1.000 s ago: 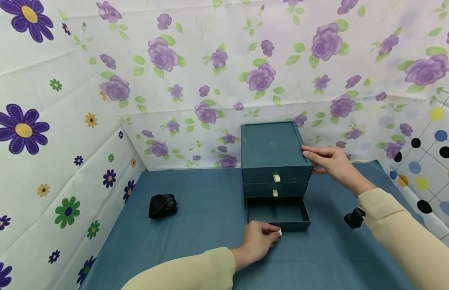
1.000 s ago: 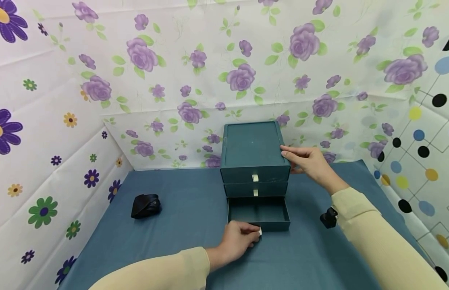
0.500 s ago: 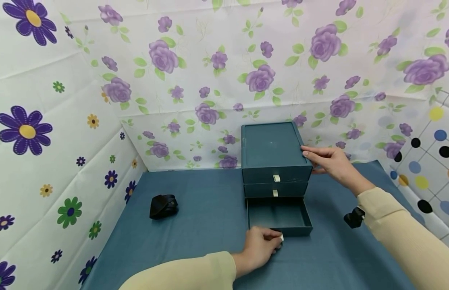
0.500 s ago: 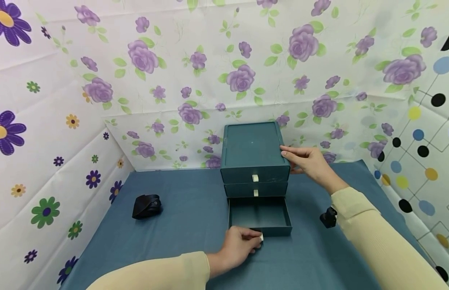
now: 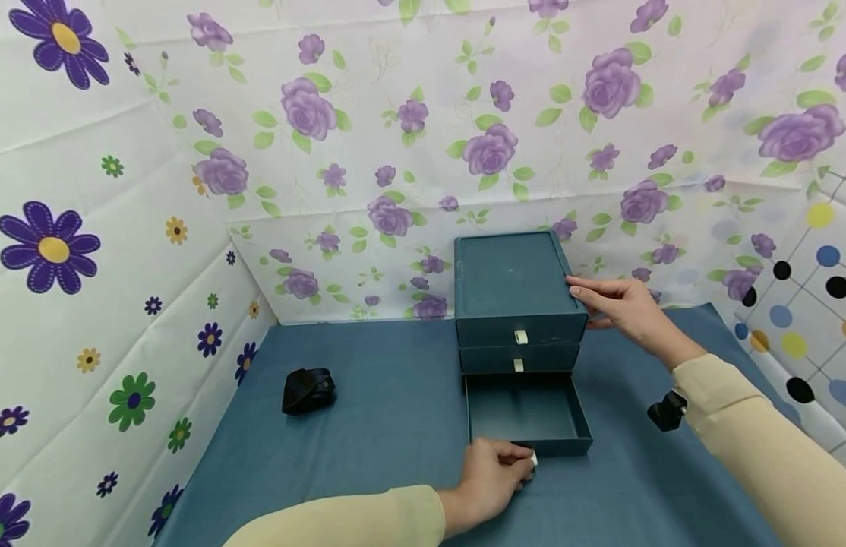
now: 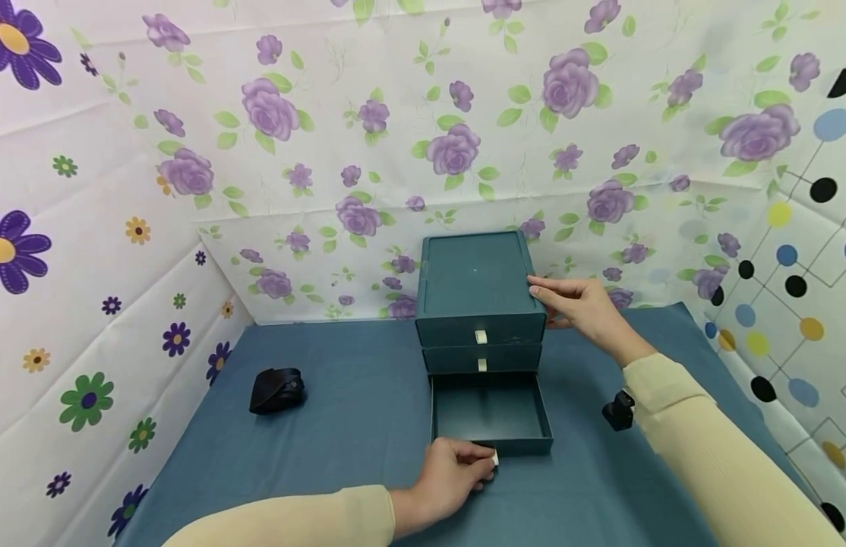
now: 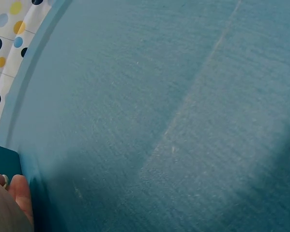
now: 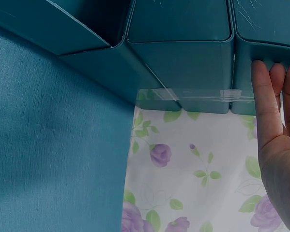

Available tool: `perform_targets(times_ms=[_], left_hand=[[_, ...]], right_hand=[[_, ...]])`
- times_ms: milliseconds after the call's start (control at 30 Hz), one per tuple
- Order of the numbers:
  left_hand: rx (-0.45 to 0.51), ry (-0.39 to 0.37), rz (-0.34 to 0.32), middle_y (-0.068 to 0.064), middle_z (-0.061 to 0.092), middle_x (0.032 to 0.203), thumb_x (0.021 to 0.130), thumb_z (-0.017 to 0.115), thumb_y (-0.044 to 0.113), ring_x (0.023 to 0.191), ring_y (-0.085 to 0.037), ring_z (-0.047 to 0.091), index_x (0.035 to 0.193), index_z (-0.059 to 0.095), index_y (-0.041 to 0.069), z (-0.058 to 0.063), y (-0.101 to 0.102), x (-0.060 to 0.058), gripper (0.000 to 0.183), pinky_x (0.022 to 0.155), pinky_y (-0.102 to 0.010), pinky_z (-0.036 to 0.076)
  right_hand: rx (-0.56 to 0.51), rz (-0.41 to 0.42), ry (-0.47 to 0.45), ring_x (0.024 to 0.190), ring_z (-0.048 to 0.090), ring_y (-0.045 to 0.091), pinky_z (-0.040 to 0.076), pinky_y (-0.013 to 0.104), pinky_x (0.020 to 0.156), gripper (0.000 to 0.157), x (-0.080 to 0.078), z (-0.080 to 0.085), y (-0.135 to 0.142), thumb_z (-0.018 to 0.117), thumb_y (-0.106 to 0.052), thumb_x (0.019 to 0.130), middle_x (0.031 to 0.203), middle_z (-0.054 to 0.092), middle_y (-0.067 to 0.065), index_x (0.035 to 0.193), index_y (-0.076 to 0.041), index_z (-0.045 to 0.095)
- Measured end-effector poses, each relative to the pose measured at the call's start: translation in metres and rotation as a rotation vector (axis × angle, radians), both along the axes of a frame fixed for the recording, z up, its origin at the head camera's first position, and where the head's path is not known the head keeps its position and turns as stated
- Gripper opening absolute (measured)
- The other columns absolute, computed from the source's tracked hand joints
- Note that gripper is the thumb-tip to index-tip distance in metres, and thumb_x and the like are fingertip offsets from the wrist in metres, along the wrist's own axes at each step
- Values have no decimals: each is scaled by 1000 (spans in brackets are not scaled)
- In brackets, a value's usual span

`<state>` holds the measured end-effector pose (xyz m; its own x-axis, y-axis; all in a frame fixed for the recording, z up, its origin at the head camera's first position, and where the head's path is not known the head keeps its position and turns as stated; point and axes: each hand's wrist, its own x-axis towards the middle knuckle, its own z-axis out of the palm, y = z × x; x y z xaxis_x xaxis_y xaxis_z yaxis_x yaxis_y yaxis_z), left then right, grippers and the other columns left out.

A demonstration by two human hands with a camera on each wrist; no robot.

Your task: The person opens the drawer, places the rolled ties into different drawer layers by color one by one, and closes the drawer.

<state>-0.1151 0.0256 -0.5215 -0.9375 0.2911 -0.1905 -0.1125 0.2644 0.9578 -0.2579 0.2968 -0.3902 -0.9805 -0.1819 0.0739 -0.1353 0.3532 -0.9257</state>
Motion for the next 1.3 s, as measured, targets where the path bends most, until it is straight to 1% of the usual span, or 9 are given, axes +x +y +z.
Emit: perform_targets(times_ms=[400,467,633,767,833,900,1000,1100,1300], left_hand=[[23,0,-19,-1,73,81,85,69,12,68,-13,69,96,75,12,-3,-1,6,13,53,-19,53],[19,27,-38,-1,73,81,86,67,12,67,-11,69,99,74,12,-2,-1,8,15,55,-18,53],[-34,111,-130,-1,72,78,89,62,16,63,-5,65,110,69,10,6,-3,11,23,58,-17,52],[-65,104,-185,-3,71,74,91,61,20,58,-8,64,109,70,10,18,-4,7,22,54,-20,51],[-77,120,-210,0,70,73,91,62,24,58,-9,64,105,71,12,26,-4,3,21,53,-21,51],[-79,171,-236,5,69,74,92,61,27,59,-7,64,103,71,15,34,-4,-1,19,53,-21,52],[-63,276,-263,10,69,79,92,60,30,64,-4,65,103,71,20,48,-3,-8,18,56,-19,53],[-35,356,-273,9,70,83,93,58,31,69,-2,65,104,70,24,65,-2,-15,18,58,-18,53],[18,423,-229,8,70,87,94,58,31,73,-2,66,107,69,25,101,0,-31,18,62,-20,54]], right_hand=[[2,-8,-7,86,55,18,57,39,77,46,1,-2,0,57,-48,89,101,55,10,131,-29,56],[4,-7,-8,86,55,18,57,39,77,46,1,-1,-1,57,-48,89,100,55,11,131,-29,56],[11,-6,-8,86,55,18,57,39,76,46,1,0,-1,57,-48,89,102,56,9,131,-29,56],[13,-7,-2,87,56,18,58,38,76,46,2,1,-1,56,-47,90,107,58,6,132,-28,56],[16,-9,-4,87,57,18,57,38,77,46,2,1,-1,56,-47,90,109,58,4,132,-27,56],[23,-9,-9,88,57,17,57,38,77,46,3,2,0,56,-47,90,109,58,4,132,-28,55],[30,-11,-15,89,56,17,57,38,77,47,3,1,0,56,-48,90,109,58,4,132,-29,55],[27,-13,-23,90,56,18,57,38,77,46,3,1,0,56,-49,89,111,57,5,131,-30,55],[26,-11,-22,90,56,20,57,38,78,46,0,0,0,56,-50,89,106,55,9,131,-31,55]])
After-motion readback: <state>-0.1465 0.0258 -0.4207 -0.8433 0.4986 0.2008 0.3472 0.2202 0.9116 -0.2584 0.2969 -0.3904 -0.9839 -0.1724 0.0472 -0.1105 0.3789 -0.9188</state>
